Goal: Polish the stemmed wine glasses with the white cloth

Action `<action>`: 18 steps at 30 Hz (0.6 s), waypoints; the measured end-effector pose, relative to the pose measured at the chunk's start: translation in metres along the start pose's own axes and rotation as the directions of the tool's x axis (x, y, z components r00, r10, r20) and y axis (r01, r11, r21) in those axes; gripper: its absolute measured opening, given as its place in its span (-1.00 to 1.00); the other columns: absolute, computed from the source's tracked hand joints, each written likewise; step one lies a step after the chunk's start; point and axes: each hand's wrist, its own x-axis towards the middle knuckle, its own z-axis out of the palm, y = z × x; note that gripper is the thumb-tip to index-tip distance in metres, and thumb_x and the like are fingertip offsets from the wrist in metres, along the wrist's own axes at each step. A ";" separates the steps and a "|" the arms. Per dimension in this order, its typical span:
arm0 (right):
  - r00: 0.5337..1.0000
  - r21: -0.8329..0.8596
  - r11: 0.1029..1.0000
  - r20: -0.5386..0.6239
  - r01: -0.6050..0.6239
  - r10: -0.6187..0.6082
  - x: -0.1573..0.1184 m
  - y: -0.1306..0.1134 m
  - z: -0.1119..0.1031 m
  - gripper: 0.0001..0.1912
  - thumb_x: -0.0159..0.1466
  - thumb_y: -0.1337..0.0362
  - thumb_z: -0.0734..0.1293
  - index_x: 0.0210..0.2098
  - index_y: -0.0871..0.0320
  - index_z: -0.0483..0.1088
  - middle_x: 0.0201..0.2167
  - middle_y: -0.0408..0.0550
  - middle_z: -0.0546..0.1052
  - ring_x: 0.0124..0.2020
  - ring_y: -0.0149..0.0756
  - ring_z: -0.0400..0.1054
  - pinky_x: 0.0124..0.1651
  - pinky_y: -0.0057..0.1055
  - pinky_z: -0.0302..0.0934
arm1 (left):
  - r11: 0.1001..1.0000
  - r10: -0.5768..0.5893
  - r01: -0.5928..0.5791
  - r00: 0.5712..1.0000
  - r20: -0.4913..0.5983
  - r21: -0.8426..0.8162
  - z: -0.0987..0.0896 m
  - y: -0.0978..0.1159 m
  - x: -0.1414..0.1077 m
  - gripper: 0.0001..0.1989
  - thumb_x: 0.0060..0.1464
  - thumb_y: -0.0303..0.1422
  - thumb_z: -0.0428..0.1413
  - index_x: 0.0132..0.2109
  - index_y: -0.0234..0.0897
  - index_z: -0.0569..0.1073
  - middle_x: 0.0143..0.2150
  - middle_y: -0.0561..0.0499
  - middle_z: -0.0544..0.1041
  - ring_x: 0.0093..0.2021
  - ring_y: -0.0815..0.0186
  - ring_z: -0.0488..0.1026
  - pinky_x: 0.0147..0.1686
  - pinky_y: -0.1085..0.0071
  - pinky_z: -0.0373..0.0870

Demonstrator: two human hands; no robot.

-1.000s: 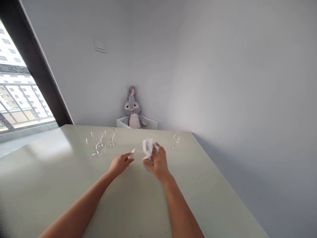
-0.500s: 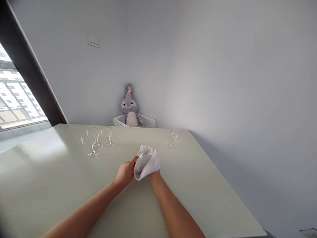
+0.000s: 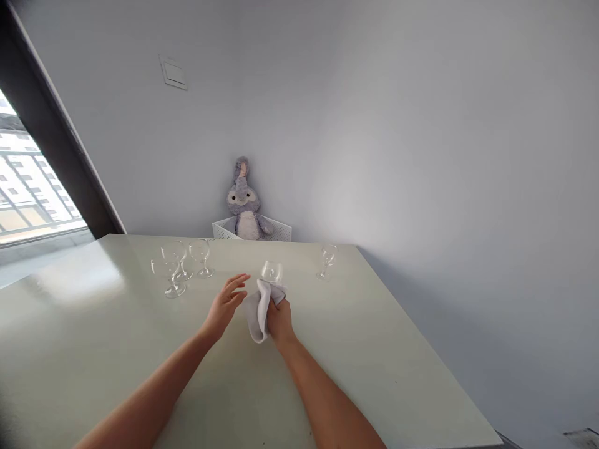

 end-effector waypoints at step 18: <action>0.983 -0.217 0.975 0.181 0.054 -0.014 0.004 0.011 0.000 -0.49 0.19 -0.07 0.12 -0.29 0.28 0.40 -0.42 0.04 0.48 -0.40 -0.23 0.34 -0.39 -0.36 0.20 | 0.878 -0.098 -0.052 0.954 -0.284 -0.475 0.001 0.004 0.001 -0.51 0.01 -0.09 0.04 0.01 -0.21 0.10 -0.02 -0.16 0.41 0.03 0.21 0.33 -0.07 0.24 0.29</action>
